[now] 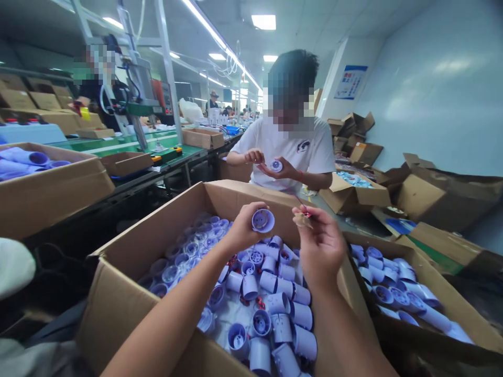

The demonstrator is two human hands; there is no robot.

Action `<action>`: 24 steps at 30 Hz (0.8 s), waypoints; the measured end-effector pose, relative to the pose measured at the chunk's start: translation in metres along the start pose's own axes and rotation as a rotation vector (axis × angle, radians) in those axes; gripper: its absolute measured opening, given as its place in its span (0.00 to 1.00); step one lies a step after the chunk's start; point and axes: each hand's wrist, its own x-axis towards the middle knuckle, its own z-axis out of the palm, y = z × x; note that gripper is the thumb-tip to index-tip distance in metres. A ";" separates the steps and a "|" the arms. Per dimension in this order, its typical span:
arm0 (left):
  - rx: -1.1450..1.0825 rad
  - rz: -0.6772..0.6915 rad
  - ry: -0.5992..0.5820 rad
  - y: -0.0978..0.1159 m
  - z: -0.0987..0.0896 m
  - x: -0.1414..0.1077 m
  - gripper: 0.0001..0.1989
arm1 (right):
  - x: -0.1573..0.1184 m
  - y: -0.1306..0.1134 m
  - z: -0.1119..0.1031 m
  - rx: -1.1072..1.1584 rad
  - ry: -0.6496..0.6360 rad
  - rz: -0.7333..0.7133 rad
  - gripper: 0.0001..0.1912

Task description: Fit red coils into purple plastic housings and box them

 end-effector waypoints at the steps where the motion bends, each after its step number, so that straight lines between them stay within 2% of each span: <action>1: 0.043 -0.009 0.033 -0.003 -0.003 0.003 0.27 | 0.000 -0.001 -0.002 0.000 -0.022 -0.014 0.10; 6: 0.076 -0.039 0.127 -0.017 -0.012 0.010 0.24 | -0.005 -0.001 -0.009 -0.065 -0.242 0.003 0.12; 12: 0.001 -0.088 0.121 -0.025 -0.016 0.010 0.27 | -0.001 0.007 -0.012 -0.219 -0.460 0.012 0.10; 18: 0.166 -0.030 0.067 -0.015 -0.017 0.006 0.26 | 0.002 0.010 -0.010 -0.327 -0.495 -0.044 0.06; 24: 0.228 0.024 0.026 -0.012 -0.017 0.005 0.23 | 0.002 0.009 -0.007 -0.408 -0.528 -0.118 0.07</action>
